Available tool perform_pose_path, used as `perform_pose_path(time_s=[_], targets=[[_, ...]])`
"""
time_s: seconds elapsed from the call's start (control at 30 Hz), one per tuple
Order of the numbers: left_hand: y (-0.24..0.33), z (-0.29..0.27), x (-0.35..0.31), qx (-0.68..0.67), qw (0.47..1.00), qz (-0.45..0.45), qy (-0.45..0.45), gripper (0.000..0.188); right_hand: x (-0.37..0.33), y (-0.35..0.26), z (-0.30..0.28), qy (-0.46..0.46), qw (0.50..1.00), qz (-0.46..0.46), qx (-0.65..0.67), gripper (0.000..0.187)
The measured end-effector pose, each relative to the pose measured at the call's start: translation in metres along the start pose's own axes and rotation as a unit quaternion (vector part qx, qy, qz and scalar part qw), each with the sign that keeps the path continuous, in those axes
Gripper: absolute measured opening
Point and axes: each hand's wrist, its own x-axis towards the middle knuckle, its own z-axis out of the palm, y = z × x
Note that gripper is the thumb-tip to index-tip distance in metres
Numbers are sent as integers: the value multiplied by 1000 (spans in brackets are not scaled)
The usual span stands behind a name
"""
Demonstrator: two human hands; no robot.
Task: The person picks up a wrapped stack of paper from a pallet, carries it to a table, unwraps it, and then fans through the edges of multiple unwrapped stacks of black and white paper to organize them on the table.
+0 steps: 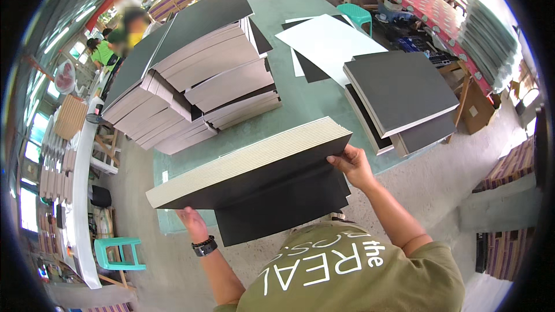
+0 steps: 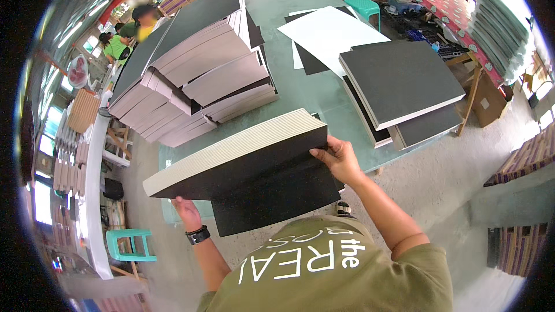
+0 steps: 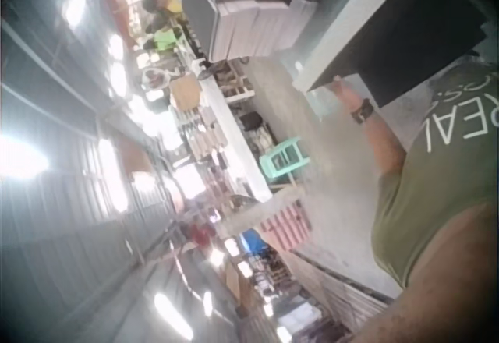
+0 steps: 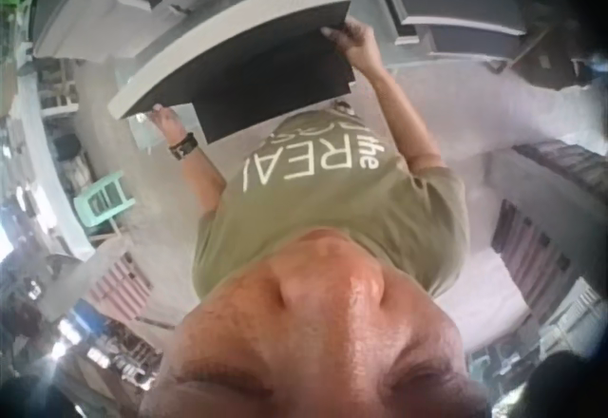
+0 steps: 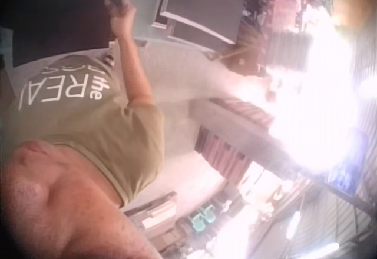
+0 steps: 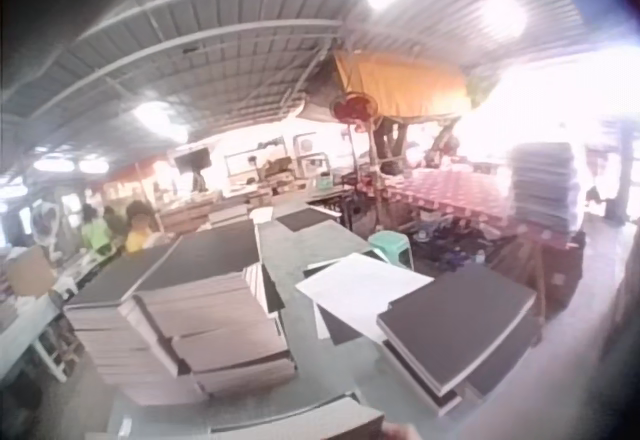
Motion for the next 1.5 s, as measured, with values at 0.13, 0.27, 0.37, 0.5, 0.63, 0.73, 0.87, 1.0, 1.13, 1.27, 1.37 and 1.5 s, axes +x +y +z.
perform_pose_path(time_s=[0.13,0.27,0.37,0.5,0.63,0.73,0.87,1.0,1.13,1.27,1.37,1.5], targets=[[87,83,2,141,950,267,85,64,3,2,-10,-28,997,-24,-73,22],[174,182,-8,458,802,363,-125,55,-1,0,-5,-7,996,-66,-64,30],[175,213,-3,555,763,249,-220,39,-12,-22,-2,3,991,-130,-25,53],[177,216,-3,551,767,248,-215,32,-25,-56,3,-10,990,-138,10,64],[176,216,-4,548,770,249,-212,32,-33,-55,7,-9,990,-140,3,66],[177,219,-3,552,772,233,-213,34,-37,-55,7,3,989,-145,-10,66],[176,219,-3,549,775,233,-207,34,-38,-54,10,17,984,-171,-50,68],[176,219,-3,554,773,237,-201,33,-37,-52,10,27,974,-197,-110,69],[176,220,-4,552,771,247,-200,33,-39,-53,8,64,947,-220,-224,66],[176,219,-4,552,771,248,-198,33,-39,-52,8,56,965,-207,-148,64],[176,219,-4,556,769,242,-203,34,-36,-61,9,49,980,-177,-82,65],[178,220,-5,562,768,221,-214,36,-30,-68,9,43,985,-152,-65,71]])
